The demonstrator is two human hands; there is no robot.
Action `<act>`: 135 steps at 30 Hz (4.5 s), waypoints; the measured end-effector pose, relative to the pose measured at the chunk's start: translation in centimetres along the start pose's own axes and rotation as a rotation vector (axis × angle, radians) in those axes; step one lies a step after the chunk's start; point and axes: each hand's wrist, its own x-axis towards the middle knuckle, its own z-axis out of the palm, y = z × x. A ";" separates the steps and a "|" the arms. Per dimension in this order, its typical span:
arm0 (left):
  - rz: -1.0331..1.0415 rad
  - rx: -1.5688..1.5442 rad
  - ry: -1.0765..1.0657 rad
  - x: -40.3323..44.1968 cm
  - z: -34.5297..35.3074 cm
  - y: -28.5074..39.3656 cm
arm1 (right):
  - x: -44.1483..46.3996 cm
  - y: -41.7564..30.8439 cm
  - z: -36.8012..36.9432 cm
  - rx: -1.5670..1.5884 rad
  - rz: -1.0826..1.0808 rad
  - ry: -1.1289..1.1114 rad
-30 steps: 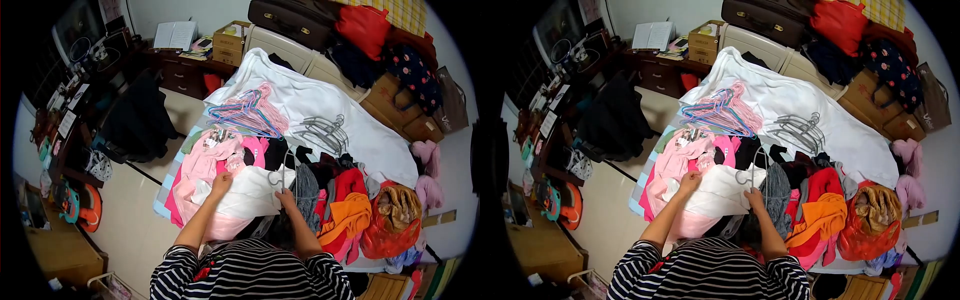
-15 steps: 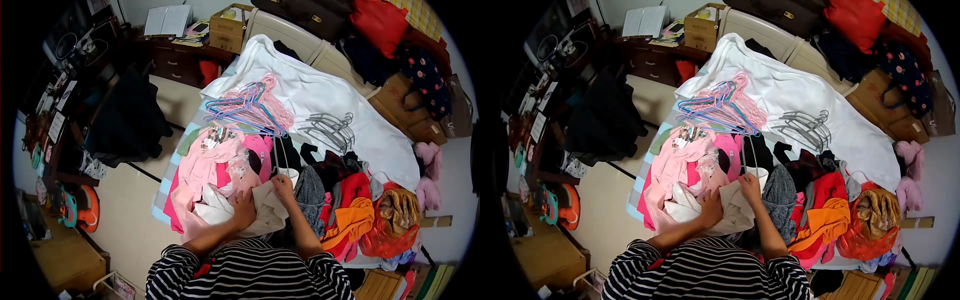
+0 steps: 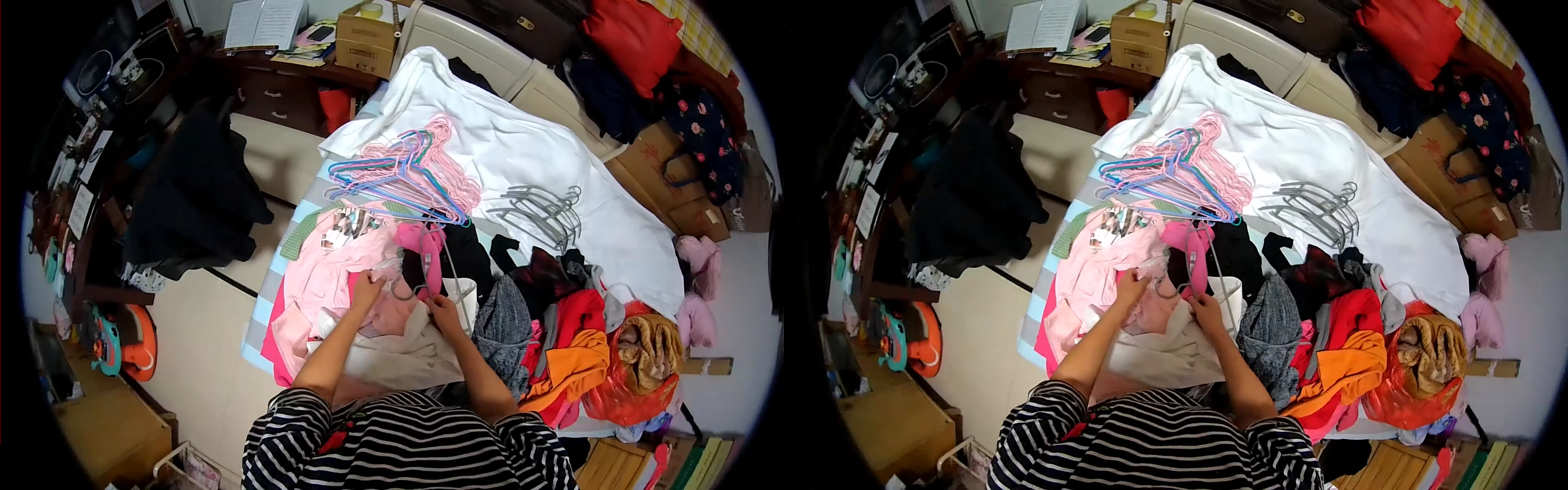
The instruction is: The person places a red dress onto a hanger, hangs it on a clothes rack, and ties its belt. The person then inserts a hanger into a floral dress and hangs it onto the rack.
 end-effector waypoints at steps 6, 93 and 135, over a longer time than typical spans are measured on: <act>0.113 -0.252 -0.136 -0.3 4.1 -3.1 | -1.5 -1.9 -1.2 0.276 0.225 -0.095; 0.610 -0.244 -0.181 -18.4 -8.1 16.3 | -16.8 -21.3 -15.7 1.222 -0.923 0.271; 0.859 0.204 -0.303 -18.0 0.4 7.2 | -11.5 -18.5 -11.3 0.813 -0.578 0.020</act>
